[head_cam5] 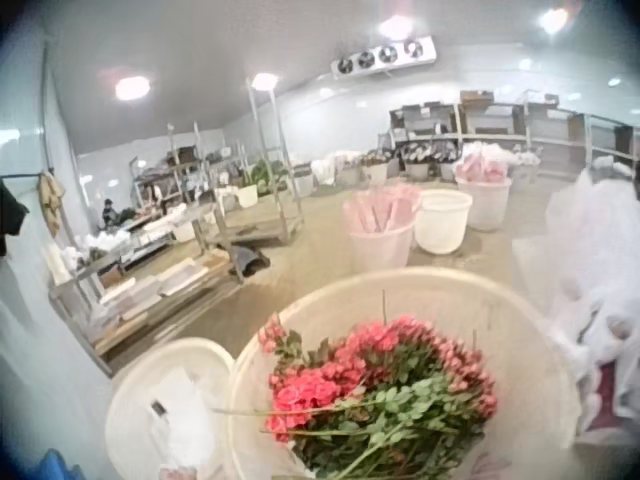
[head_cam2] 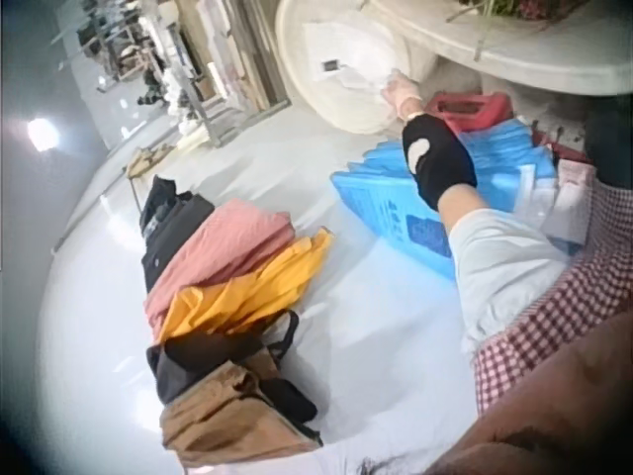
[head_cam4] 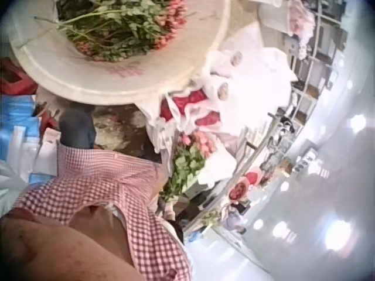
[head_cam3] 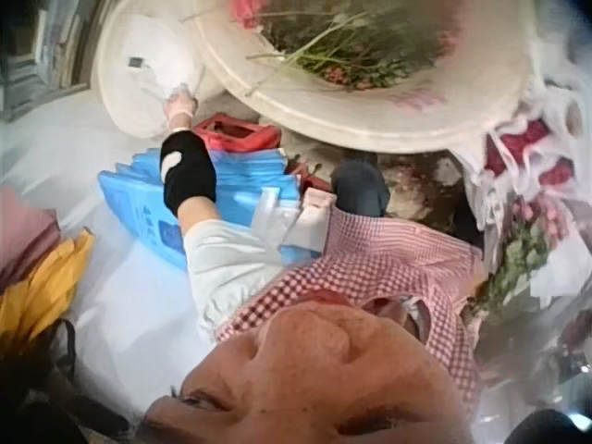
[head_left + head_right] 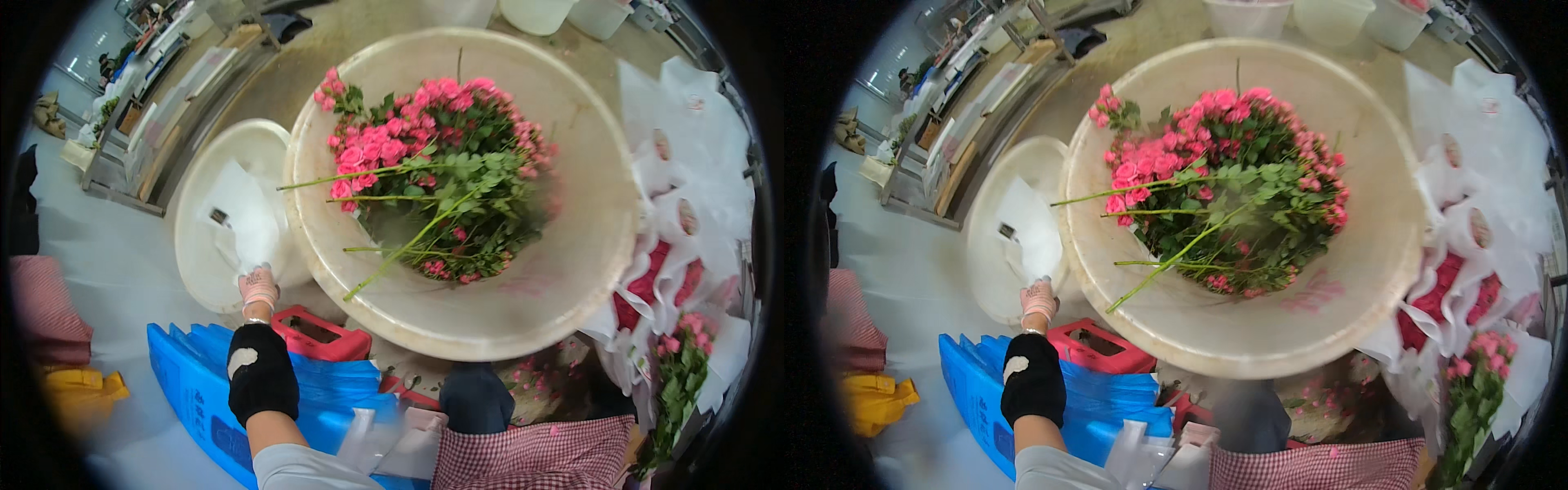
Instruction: The person arranges pink roses into bouquets, removing outer petals and leaves, then gathers stems into bunches and wraps them in white paper. The person handles multiple bouquets and places finished arrangements on the table.
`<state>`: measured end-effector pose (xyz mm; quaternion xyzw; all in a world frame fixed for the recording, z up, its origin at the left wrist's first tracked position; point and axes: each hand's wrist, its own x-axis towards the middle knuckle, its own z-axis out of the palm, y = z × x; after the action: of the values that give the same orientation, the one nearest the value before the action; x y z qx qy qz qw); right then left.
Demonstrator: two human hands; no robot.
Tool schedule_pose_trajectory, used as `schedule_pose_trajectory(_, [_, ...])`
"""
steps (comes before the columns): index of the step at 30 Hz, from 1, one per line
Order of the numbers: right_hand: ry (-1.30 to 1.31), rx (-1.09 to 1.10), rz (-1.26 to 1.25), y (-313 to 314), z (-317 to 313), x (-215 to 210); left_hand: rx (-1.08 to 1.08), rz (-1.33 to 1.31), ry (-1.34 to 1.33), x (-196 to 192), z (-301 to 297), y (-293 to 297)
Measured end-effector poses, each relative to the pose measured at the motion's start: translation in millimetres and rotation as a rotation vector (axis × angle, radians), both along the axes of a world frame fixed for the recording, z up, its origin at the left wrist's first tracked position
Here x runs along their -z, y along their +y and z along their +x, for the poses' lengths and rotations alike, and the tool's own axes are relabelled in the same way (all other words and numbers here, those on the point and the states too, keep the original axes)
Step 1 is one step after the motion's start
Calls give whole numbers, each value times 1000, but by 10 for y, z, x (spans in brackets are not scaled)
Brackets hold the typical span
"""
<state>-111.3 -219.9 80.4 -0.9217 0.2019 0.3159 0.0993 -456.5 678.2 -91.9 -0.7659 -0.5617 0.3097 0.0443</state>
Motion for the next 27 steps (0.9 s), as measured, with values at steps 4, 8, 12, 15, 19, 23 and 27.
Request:
schedule_pose_trajectory(4, [-72, -44, 125, -360, -247, -29, -26, -80, -102, -621, 277, -805])
schedule_pose_trajectory(8, [-186, -196, 281, -642, -376, 63, -300, -54, -452, -901, 374, -1312])
schedule_pose_trajectory(12, [-619, -372, 415, -197, -329, -448, -76, 233, -1310, -1503, 569, -2042])
schedule_pose_trajectory(15, [-512, -192, 638, -223, -498, -720, 143, -428, -1706, -1691, 1206, -2889])
schedule_pose_trajectory(19, [-616, -207, 934, -278, -528, -765, 457, -1250, -1282, -2470, 2126, -5429])
schedule_pose_trajectory(23, [-946, -565, 966, 292, -491, -1107, 1219, -955, -1644, -2866, 2689, -6444])
schedule_pose_trajectory(27, [-689, -412, 1229, 1037, -495, -1166, 1209, -495, -1932, -3210, 3051, -6450])
